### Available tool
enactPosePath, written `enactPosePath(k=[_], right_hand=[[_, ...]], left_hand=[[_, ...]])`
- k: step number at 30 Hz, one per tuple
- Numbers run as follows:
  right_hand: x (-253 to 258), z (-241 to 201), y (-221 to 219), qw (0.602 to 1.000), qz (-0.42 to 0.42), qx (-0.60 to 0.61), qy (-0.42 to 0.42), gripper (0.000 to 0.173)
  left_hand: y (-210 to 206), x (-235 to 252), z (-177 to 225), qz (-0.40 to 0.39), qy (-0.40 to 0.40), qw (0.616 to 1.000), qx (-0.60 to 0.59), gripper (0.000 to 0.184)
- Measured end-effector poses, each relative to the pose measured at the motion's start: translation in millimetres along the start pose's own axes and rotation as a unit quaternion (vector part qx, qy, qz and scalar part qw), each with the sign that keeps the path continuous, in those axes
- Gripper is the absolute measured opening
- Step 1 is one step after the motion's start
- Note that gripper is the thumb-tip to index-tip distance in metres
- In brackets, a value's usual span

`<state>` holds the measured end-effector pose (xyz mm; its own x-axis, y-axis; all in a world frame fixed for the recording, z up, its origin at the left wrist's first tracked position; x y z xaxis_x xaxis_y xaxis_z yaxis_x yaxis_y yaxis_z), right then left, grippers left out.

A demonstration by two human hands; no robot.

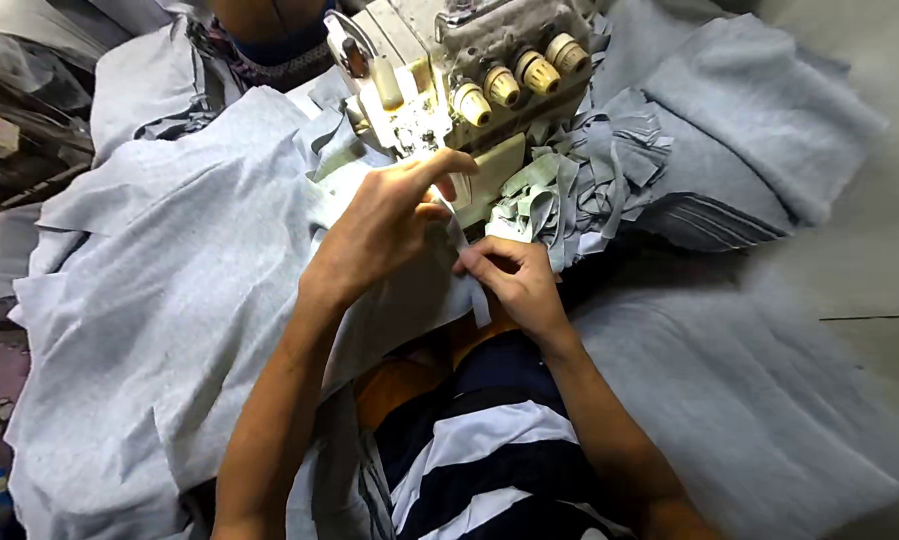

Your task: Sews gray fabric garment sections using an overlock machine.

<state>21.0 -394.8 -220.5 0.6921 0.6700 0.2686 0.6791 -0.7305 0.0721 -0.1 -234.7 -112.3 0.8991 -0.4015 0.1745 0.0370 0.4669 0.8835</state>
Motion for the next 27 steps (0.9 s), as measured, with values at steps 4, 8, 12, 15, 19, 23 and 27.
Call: enactPosePath(k=[4,8,12,15,19,23,27], right_hand=[[-1,7,-1,0.999,-0.002,0.034,-0.021,0.028],[0,11,3,0.994,-0.021,0.099,-0.048,0.054],[1,12,4,0.991,-0.027,0.128,-0.038,0.048],[1,11,3,0.995,-0.026,0.092,-0.027,0.032],[0,7,2,0.999,-0.027,0.019,-0.009,0.022],[0,6,1,1.0,-0.014,0.009,-0.012,0.017],[-1,3,-2,1.0,0.009,-0.024,-0.006,0.013]], left_hand=[[8,-4,-6,0.028,0.037,0.997,-0.055,0.035],[3,-8,26,-0.072,-0.084,0.973,-0.202,0.038],[-18,-7,34,-0.109,-0.062,0.987,-0.097,0.044],[-29,-22,17,-0.067,-0.012,0.998,-0.017,0.04],[-31,-20,-1,-0.059,-0.036,0.998,0.014,0.041],[-11,-6,21,-0.043,0.035,0.998,0.002,0.044],[-4,-6,0,0.028,0.054,0.998,-0.014,0.039]])
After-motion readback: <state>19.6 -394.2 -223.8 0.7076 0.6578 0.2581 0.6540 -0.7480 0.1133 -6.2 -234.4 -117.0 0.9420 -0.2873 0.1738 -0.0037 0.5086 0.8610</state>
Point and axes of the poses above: each hand's wrist, its own x-axis towards the middle knuckle, its own y-axis out of the back of the hand, z = x × y, the point moved 5 cm from there along x, towards the middle knuckle, and after that the axes turned 10 degrees about -z, right-handed, at the moved point
